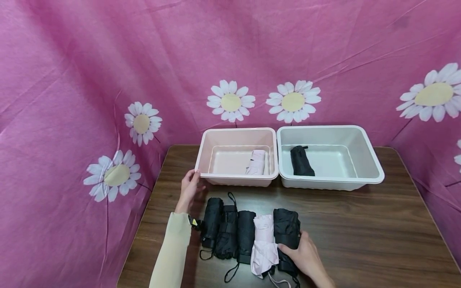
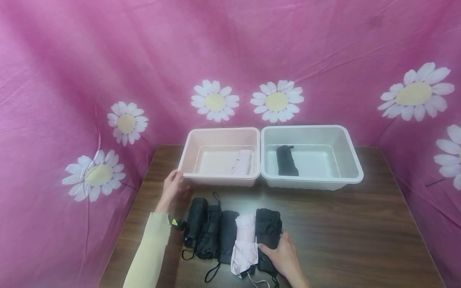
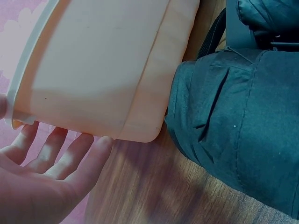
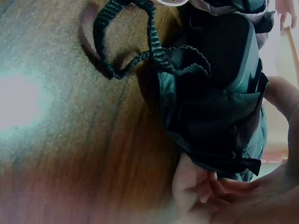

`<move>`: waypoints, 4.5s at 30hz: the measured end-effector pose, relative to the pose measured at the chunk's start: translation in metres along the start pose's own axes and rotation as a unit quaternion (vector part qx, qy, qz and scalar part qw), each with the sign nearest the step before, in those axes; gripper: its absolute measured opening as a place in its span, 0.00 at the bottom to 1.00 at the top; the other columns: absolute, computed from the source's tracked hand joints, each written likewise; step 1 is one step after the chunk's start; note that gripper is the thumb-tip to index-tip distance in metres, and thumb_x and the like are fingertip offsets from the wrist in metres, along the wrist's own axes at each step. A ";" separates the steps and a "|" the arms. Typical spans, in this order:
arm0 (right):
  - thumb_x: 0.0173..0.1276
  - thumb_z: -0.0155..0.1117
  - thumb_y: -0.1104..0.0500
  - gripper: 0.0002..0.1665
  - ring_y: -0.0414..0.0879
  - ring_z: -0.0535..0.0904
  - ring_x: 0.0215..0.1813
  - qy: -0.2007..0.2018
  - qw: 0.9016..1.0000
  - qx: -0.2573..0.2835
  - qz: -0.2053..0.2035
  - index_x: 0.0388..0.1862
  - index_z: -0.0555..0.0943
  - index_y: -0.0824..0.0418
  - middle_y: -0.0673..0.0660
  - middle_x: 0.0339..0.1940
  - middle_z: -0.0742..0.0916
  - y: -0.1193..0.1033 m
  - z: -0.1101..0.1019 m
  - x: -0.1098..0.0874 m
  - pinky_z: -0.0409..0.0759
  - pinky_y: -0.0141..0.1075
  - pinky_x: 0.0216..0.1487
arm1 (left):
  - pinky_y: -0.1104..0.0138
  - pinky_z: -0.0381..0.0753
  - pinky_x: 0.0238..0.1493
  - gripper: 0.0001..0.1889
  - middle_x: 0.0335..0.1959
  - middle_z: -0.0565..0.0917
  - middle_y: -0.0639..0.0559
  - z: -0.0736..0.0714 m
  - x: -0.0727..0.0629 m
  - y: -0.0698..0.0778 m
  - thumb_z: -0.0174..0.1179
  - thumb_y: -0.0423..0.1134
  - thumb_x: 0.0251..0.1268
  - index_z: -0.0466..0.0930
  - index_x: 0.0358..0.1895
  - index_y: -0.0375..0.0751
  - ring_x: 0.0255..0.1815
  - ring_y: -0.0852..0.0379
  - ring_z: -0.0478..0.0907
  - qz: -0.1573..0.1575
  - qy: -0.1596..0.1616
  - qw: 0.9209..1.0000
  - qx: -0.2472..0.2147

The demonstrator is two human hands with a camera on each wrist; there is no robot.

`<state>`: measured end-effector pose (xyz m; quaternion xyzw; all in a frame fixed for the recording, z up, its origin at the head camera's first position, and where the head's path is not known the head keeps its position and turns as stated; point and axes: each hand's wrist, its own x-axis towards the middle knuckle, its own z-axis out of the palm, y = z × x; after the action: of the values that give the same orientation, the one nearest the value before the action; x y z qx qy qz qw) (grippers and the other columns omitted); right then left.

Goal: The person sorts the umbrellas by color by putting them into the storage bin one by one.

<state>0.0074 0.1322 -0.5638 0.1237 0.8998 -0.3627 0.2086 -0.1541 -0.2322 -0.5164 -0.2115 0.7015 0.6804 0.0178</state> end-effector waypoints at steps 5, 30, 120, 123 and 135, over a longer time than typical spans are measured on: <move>0.50 0.72 0.36 0.60 0.74 0.73 0.56 0.010 1.000 -0.014 -0.004 0.58 0.63 0.85 0.82 0.52 0.76 0.000 0.001 0.001 0.76 0.59 0.54 | 0.49 0.83 0.49 0.21 0.55 0.73 0.37 0.000 0.001 0.000 0.50 0.44 0.74 0.69 0.63 0.35 0.54 0.40 0.75 -0.003 0.003 1.000 0.003; 0.46 0.75 0.36 0.46 0.57 0.82 0.40 0.017 1.000 0.010 -0.010 0.47 0.77 0.73 0.64 0.37 0.85 0.005 0.001 0.007 0.80 0.49 0.39 | 0.46 0.82 0.47 0.19 0.42 0.71 0.46 0.001 -0.002 0.000 0.52 0.43 0.73 0.71 0.58 0.34 0.53 0.38 0.72 0.014 0.001 1.000 -0.015; 0.67 0.59 0.68 0.22 0.36 0.82 0.43 -0.028 0.876 0.467 -0.113 0.56 0.70 0.48 0.42 0.46 0.83 -0.035 -0.115 -0.016 0.84 0.33 0.40 | 0.46 0.80 0.53 0.22 0.56 0.74 0.37 -0.004 -0.001 0.003 0.51 0.46 0.73 0.69 0.63 0.36 0.53 0.39 0.75 -0.002 -0.013 1.000 -0.001; 0.67 0.57 0.69 0.23 0.36 0.81 0.43 -0.024 0.868 0.477 -0.138 0.56 0.71 0.48 0.42 0.46 0.82 -0.036 -0.120 -0.015 0.84 0.31 0.40 | 0.48 0.82 0.50 0.22 0.55 0.74 0.36 -0.004 -0.001 0.002 0.52 0.46 0.73 0.69 0.62 0.36 0.49 0.44 0.77 -0.001 -0.011 1.000 -0.001; 0.67 0.52 0.74 0.26 0.37 0.83 0.43 -0.018 0.819 0.542 -0.186 0.58 0.73 0.52 0.46 0.48 0.84 -0.042 -0.142 -0.007 0.84 0.30 0.38 | 0.44 0.81 0.48 0.19 0.42 0.74 0.46 -0.002 -0.001 0.002 0.52 0.42 0.73 0.71 0.60 0.34 0.49 0.39 0.77 0.012 -0.005 1.000 -0.013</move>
<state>-0.0428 0.2022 -0.4434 0.0405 0.5596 -0.8261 0.0525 -0.1532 -0.2341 -0.5138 -0.2001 0.6948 0.6907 0.0107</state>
